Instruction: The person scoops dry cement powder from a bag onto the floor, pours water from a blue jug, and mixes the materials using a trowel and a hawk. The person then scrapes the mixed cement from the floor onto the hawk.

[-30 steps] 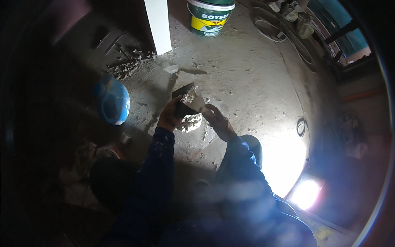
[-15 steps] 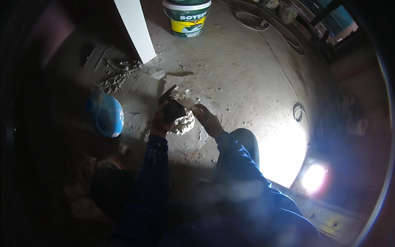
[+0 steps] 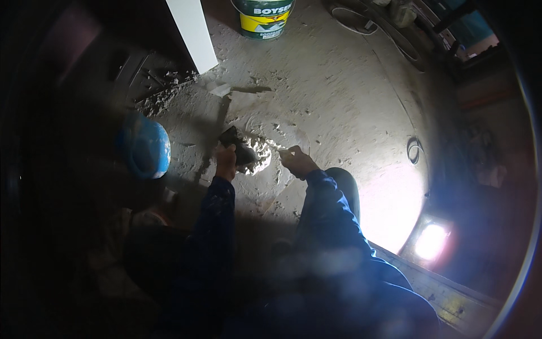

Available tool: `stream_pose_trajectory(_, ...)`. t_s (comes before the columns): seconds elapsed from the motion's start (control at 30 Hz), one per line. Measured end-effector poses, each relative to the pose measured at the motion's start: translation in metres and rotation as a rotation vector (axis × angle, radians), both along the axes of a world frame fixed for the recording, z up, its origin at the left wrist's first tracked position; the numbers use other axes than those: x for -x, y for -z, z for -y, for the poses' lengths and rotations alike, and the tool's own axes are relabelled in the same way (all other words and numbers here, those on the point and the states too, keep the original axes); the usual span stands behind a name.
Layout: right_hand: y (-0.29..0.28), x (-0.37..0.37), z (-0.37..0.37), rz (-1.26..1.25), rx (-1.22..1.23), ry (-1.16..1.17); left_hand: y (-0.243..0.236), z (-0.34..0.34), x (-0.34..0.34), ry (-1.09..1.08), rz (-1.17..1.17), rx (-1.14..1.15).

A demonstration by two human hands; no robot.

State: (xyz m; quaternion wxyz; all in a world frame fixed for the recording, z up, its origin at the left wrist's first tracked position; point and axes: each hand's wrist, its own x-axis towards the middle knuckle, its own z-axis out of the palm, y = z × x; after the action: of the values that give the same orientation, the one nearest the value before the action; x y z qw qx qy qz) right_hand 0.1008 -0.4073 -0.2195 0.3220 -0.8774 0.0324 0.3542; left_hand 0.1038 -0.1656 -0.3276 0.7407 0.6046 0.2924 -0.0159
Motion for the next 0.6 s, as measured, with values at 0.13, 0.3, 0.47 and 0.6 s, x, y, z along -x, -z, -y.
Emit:
stream_pose_trajectory(0.13, -0.019, -0.002, -0.014, -0.226, -0.134, 0.088, -0.001, 0.008, 0.013, 0.09, -0.084, -0.144)
stream_pose_trajectory(0.3, -0.005, -0.009, -0.036, -0.272, -0.037, -0.064, -0.018, 0.023, 0.012, 0.254, -0.008, -0.214)
stream_pose_trajectory(0.47, 0.014, -0.024, -0.033, -0.21, 0.13, -0.053, -0.024, 0.017, 0.015, 0.509, 0.018, -0.025)
stream_pose_trajectory(0.6, 0.001, -0.031, -0.016, -0.293, 0.003, -0.108, -0.009, -0.019, 0.012, 0.152, -0.217, -0.267)
